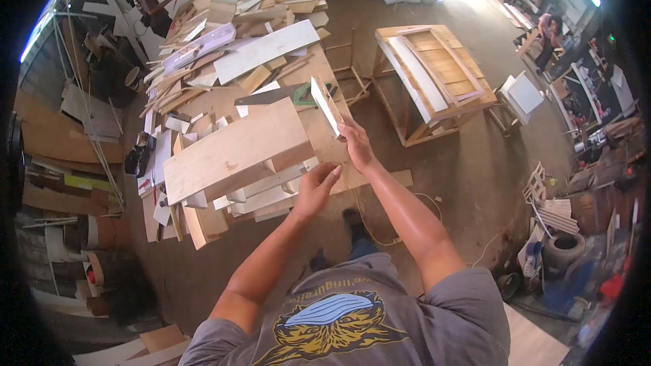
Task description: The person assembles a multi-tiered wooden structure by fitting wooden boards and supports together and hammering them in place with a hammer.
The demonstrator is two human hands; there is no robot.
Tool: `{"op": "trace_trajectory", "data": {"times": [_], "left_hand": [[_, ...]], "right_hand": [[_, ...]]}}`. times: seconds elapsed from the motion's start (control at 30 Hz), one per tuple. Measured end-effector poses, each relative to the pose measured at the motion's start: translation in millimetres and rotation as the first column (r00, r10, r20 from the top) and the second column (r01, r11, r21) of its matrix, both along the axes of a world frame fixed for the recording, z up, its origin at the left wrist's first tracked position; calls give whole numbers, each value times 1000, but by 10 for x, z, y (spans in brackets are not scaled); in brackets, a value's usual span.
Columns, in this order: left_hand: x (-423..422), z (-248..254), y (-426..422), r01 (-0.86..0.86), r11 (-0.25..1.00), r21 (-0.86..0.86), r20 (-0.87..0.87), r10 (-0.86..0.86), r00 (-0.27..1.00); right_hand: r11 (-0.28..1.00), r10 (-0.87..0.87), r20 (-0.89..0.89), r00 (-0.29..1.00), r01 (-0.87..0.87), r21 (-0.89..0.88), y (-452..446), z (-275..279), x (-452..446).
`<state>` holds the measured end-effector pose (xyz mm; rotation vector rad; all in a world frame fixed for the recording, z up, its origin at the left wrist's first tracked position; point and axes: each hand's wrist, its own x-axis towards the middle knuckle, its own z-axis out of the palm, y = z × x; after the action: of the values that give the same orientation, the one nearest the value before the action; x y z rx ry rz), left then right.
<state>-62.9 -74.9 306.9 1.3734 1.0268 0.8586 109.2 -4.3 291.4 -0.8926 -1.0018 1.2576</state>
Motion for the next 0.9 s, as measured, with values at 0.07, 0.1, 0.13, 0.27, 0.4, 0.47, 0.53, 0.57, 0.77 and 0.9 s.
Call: {"op": "trace_trajectory", "data": {"times": [0.07, 0.1, 0.13, 0.27, 0.4, 0.47, 0.53, 0.57, 0.77, 0.9], "left_hand": [[-118, 492, -107, 7, 992, 122, -36, -3, 999], [-169, 562, -126, -34, 977, 210, -2, 35, 999], [-215, 616, -141, -81, 953, 293, 37, 73, 997], [-491, 835, -64, -256, 912, 320, 223, 190, 956], [-777, 982, 161, -440, 811, 385, 223, 381, 897], [-866, 1026, 248, -462, 830, 312, 255, 395, 882], [-974, 1196, 256, -394, 907, 145, 271, 347, 898], [-994, 1218, 255, -399, 913, 81, 329, 353, 876], [-1062, 1206, 277, -508, 856, -89, 531, 473, 704], [-1214, 1168, 425, -569, 822, 28, 456, 496, 739]], "right_hand": [[999, -30, 31, 999, 29, 15, -188, 302, -92], [999, -42, 43, 998, 42, 22, -269, 420, -140], [998, -67, 81, 994, 68, -3, -307, 422, -151], [999, -30, 3, 1000, 30, 34, -442, 663, -343], [999, 43, -24, 999, -43, -7, -624, 1152, -589], [995, 96, -74, 993, -98, -26, -660, 1272, -695], [986, 152, -136, 979, -159, -48, -644, 1312, -774], [980, 181, -147, 972, -191, -56, -647, 1321, -806], [962, 242, -61, 968, -248, -115, -447, 1111, -762], [979, -61, 487, 871, -43, 200, -492, 1257, -721]]}}
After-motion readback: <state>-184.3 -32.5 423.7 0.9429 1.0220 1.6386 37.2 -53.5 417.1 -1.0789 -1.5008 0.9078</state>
